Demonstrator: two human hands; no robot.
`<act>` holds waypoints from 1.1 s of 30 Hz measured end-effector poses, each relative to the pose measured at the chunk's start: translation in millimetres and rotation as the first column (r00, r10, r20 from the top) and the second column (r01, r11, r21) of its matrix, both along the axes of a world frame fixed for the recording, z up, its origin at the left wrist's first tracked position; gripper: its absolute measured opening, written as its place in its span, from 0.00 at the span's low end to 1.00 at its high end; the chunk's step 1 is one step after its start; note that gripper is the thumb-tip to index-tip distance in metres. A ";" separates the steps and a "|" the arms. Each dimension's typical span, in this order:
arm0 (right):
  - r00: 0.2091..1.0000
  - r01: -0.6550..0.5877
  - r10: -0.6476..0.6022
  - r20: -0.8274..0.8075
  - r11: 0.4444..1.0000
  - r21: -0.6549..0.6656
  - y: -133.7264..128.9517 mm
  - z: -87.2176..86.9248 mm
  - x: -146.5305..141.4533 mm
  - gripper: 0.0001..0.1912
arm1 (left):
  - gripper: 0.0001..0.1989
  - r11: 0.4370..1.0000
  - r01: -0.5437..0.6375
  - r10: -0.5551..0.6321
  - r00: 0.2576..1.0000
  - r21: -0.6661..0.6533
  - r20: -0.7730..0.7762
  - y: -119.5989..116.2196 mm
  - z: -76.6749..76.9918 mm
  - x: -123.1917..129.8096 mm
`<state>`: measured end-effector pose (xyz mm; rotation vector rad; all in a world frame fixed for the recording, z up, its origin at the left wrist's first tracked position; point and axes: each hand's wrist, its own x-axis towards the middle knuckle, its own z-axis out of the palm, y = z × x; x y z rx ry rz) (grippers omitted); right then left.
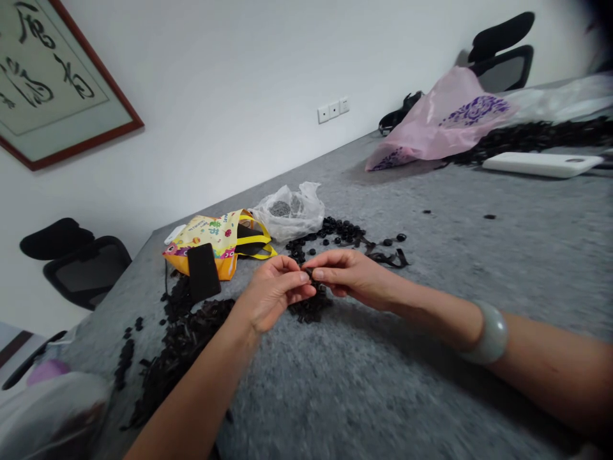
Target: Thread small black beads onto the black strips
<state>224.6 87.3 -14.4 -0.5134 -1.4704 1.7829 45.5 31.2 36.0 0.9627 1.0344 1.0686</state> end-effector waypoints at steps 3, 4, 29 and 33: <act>0.997 0.033 -0.045 0.058 0.981 0.192 1.1 2.7 4.3 0.17 | 0.16 0.998 -0.008 0.010 1.000 0.060 -0.030 0.4 -0.2 -0.9; 0.994 0.047 -0.072 0.087 0.963 0.265 0.7 4.3 5.4 0.16 | 0.16 0.997 -0.010 0.013 0.999 0.077 -0.040 0.6 -0.4 -1.2; 0.830 0.078 -0.553 0.076 0.248 0.966 -1.0 6.0 15.1 0.11 | 0.06 0.948 -0.026 0.174 0.877 0.318 -0.447 5.8 -12.0 0.2; 0.845 0.111 -0.531 0.055 0.275 0.955 0.4 5.0 12.4 0.11 | 0.05 0.933 -0.039 0.188 0.901 0.359 -0.392 4.8 -9.7 -0.6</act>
